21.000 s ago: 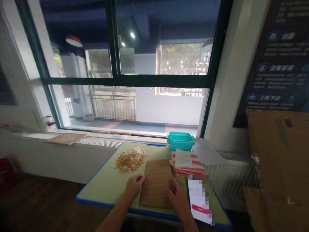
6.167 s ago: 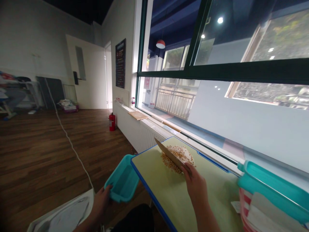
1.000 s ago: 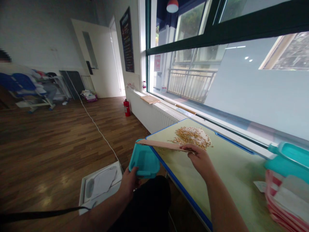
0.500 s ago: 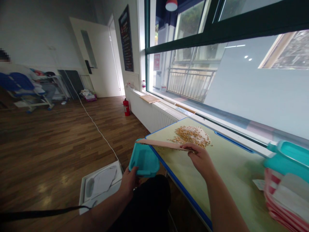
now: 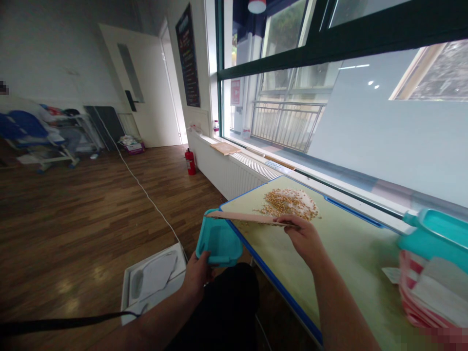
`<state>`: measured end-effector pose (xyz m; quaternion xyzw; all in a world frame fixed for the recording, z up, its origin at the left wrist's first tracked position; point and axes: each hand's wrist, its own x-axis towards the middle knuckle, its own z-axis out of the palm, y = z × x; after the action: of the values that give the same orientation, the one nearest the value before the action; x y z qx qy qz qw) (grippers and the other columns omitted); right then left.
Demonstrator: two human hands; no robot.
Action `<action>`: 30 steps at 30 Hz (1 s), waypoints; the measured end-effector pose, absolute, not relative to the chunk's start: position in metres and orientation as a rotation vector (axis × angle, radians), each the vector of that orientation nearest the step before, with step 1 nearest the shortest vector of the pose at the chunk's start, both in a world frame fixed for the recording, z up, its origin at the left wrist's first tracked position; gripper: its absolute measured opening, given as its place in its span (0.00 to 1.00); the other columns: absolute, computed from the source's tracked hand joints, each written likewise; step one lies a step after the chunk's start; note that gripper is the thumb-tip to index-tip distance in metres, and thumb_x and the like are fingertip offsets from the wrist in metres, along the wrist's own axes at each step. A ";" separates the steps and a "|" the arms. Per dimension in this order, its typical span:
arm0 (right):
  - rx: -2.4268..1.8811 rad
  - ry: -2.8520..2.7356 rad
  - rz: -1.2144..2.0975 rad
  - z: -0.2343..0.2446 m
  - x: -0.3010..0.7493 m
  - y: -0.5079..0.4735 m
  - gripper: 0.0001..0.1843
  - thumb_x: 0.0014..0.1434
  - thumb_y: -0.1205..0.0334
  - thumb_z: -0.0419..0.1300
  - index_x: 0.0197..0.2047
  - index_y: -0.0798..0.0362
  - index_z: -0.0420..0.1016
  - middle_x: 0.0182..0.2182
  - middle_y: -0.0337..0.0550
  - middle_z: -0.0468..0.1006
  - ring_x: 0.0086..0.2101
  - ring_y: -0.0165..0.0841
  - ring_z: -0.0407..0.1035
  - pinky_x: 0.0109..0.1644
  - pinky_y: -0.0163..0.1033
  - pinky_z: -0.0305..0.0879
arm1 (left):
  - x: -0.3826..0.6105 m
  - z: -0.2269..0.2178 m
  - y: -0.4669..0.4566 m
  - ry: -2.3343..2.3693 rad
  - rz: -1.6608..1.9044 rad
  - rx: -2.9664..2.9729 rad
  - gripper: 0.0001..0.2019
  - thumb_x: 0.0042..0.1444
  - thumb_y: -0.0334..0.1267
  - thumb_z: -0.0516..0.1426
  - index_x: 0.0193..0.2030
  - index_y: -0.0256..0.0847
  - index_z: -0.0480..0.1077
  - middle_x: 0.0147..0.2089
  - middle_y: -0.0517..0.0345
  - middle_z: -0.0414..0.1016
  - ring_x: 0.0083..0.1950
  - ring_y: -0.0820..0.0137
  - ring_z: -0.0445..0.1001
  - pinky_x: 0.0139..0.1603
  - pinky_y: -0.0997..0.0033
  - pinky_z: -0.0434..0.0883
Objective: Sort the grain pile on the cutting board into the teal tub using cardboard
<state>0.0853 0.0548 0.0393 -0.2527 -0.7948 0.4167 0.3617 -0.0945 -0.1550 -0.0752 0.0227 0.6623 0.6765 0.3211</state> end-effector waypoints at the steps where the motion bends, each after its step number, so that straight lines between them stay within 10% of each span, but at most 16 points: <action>1: -0.647 -2.051 1.072 0.040 0.085 0.054 0.11 0.45 0.65 0.57 0.33 0.49 0.77 0.36 0.42 0.80 0.41 0.38 0.72 0.48 0.43 0.64 | -0.095 -0.075 -0.155 1.745 1.778 0.064 0.10 0.54 0.43 0.50 0.39 0.41 0.60 0.21 0.63 0.68 0.14 0.74 0.63 0.14 0.75 0.60; 30: -0.642 -2.071 1.105 0.045 0.086 0.043 0.08 0.49 0.62 0.59 0.33 0.47 0.78 0.38 0.42 0.80 0.43 0.39 0.72 0.50 0.44 0.65 | -0.085 -0.085 -0.159 1.756 1.752 0.026 0.15 0.52 0.46 0.52 0.44 0.40 0.61 0.22 0.66 0.65 0.14 0.75 0.63 0.12 0.75 0.61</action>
<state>0.0859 0.0433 0.0448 -0.2475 -0.7982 0.4258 0.3468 -0.0848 -0.1586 -0.0851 0.0099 0.6697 0.6680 0.3244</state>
